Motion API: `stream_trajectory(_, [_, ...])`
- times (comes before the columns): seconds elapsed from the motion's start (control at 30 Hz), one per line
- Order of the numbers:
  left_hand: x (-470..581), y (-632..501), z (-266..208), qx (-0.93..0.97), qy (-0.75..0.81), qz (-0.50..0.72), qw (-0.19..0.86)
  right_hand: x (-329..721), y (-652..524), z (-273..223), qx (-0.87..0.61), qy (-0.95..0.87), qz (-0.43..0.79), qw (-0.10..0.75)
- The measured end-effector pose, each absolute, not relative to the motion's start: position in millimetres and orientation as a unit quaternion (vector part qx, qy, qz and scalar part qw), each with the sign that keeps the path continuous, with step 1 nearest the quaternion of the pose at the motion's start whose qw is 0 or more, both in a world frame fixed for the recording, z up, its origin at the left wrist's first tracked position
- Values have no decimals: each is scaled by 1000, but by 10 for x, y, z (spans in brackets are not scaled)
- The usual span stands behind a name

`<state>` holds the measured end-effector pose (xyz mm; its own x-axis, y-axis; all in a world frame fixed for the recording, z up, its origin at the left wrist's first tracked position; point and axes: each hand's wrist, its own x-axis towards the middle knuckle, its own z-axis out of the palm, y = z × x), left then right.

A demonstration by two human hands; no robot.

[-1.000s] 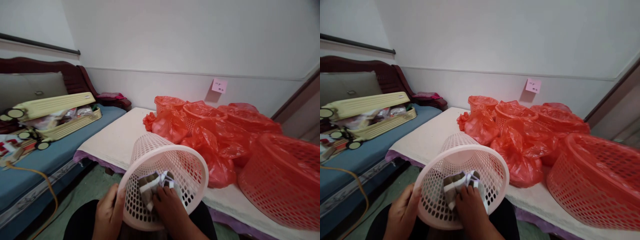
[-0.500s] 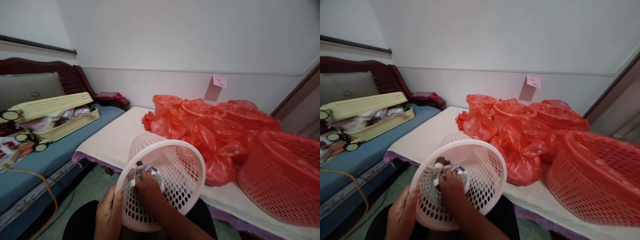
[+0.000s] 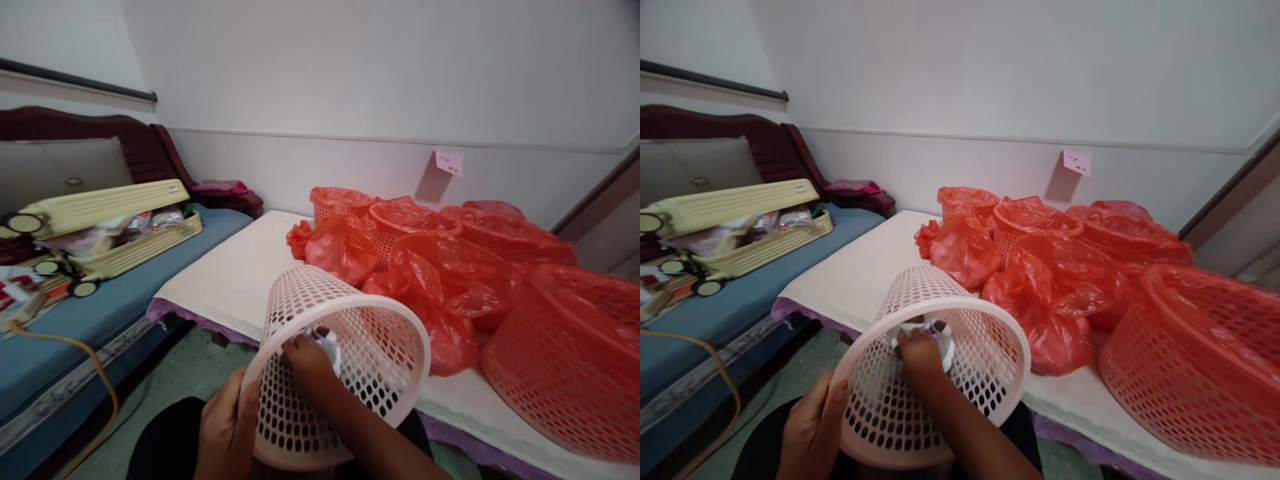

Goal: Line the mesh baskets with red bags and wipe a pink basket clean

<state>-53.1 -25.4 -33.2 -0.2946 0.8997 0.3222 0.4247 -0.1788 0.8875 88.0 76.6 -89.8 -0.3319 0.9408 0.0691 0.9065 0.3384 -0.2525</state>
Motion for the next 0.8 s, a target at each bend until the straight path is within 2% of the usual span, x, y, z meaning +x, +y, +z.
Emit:
stream_trajectory(0.2, [-762, -127, -401, 609, 591, 500, 174, 1132, -50, -830, -432, -890, 47, 138])
stream_trajectory(0.3, [-803, -50, -336, 596, 602, 501, 176, 1269, -323, -948, -385, -899, -82, 192])
stream_trajectory(0.43, [-724, 36, -190, 589, 586, 520, 198, 1336, -422, -1078, -403, -849, -208, 270])
stream_trajectory(0.8, [-621, 30, -123, 516, 580, 570, 269, 1249, -348, -1056, -414, -845, -187, 282])
